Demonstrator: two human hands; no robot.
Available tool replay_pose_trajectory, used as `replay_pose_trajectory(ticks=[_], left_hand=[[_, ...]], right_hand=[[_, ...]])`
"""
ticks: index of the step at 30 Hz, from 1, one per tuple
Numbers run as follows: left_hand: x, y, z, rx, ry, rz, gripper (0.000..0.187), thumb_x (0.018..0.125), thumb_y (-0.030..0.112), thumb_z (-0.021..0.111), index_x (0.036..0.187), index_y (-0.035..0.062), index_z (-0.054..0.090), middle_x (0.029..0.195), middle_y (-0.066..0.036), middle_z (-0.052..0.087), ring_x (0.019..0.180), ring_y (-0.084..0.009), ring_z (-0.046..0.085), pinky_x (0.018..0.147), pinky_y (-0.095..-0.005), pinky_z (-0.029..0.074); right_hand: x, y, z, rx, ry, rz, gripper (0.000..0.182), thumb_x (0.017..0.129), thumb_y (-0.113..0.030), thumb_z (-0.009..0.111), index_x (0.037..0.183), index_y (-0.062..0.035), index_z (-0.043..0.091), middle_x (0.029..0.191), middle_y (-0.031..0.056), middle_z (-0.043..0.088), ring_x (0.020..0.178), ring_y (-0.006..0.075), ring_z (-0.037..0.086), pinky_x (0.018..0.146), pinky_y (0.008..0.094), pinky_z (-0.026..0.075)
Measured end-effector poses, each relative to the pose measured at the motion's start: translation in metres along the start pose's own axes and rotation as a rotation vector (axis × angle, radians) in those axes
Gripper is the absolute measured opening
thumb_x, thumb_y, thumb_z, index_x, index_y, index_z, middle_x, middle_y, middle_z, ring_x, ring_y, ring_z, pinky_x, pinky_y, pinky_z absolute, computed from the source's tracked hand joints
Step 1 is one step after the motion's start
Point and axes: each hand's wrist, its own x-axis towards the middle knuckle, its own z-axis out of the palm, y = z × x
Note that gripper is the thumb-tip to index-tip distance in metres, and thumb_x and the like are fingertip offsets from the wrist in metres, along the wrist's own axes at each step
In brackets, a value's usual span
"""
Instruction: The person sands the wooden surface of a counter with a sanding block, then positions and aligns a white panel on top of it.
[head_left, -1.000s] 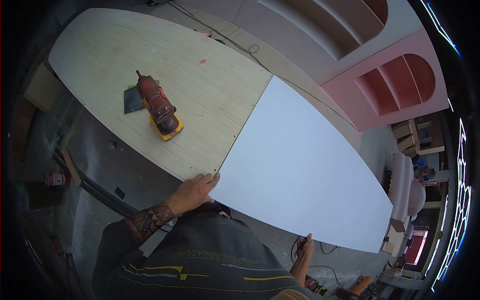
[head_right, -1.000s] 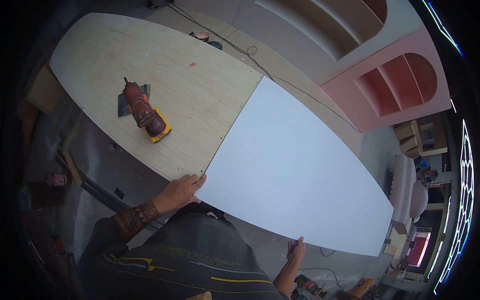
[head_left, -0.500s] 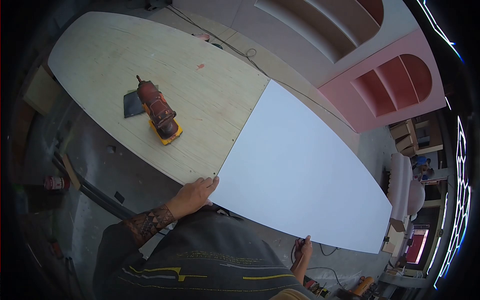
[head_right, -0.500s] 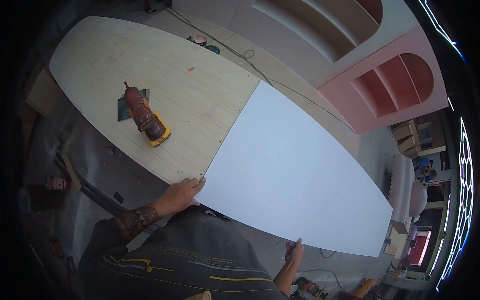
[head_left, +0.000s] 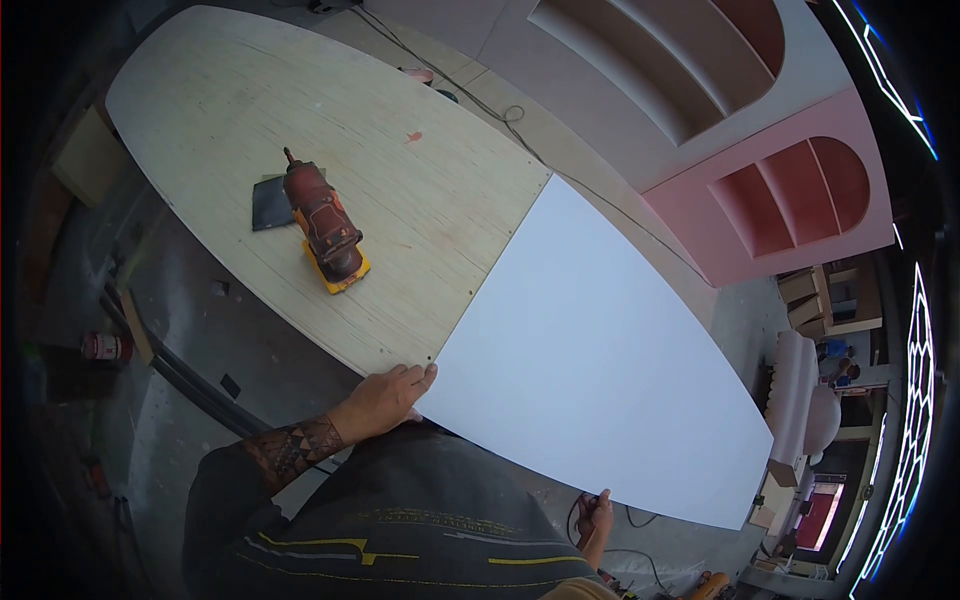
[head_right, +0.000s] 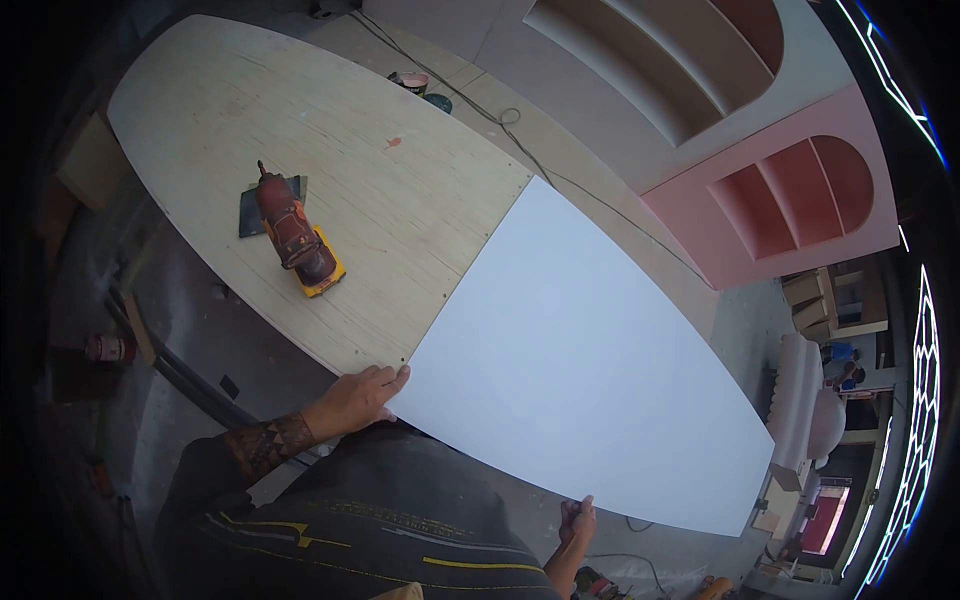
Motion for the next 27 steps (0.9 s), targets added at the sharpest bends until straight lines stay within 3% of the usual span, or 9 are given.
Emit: replay_pose_trajectory(ticks=[8, 11, 14, 15, 27], left_hand=[[-0.001, -0.005, 0.004, -0.025, 0.028, 0.002, 0.087, 0.083, 0.026, 0.089, 0.154, -0.0043, 0.049, 0.122, -0.011, 0.061, 0.111, -0.0259, 0.065, 0.090, -0.0371, 0.062], [-0.002, -0.005, 0.006, -0.025, 0.046, -0.009, 0.090, 0.082, 0.028, 0.090, 0.156, -0.0023, 0.049, 0.119, -0.009, 0.060, 0.110, -0.0244, 0.063, 0.089, -0.0349, 0.061], [-0.003, -0.004, 0.008, 0.008, 0.061, -0.003, 0.089, 0.084, 0.028, 0.089, 0.156, -0.0027, 0.048, 0.119, -0.009, 0.059, 0.110, -0.0241, 0.063, 0.089, -0.0347, 0.061], [-0.003, -0.004, 0.008, 0.018, 0.061, -0.003, 0.088, 0.084, 0.028, 0.088, 0.156, -0.0029, 0.048, 0.120, -0.009, 0.059, 0.109, -0.0238, 0.063, 0.090, -0.0344, 0.061], [-0.001, -0.008, 0.012, 0.030, 0.050, 0.011, 0.088, 0.084, 0.030, 0.088, 0.155, -0.0029, 0.048, 0.119, -0.010, 0.060, 0.110, -0.0258, 0.063, 0.086, -0.0367, 0.062]], right_hand=[[0.001, -0.024, -0.005, -0.168, -0.007, 0.133, 0.037, 0.114, -0.040, 0.058, 0.096, -0.0083, 0.054, 0.079, 0.0048, 0.058, 0.073, 0.0244, 0.063, 0.082, 0.0473, 0.062], [0.012, -0.029, -0.012, -0.230, -0.065, 0.217, 0.040, 0.110, -0.048, 0.064, 0.095, -0.0113, 0.058, 0.077, 0.0022, 0.054, 0.079, 0.0240, 0.059, 0.095, 0.0479, 0.058], [0.016, -0.033, -0.013, -0.273, -0.055, 0.240, 0.040, 0.110, -0.048, 0.063, 0.095, -0.0115, 0.059, 0.077, 0.0023, 0.054, 0.078, 0.0234, 0.058, 0.095, 0.0466, 0.058], [0.016, -0.034, -0.013, -0.273, -0.043, 0.236, 0.037, 0.113, -0.043, 0.060, 0.101, -0.0078, 0.055, 0.081, 0.0033, 0.056, 0.075, 0.0235, 0.063, 0.087, 0.0477, 0.063], [0.009, -0.034, -0.009, -0.286, -0.062, 0.192, 0.036, 0.114, -0.040, 0.059, 0.100, -0.0079, 0.055, 0.079, 0.0034, 0.055, 0.072, 0.0224, 0.061, 0.082, 0.0455, 0.061]])
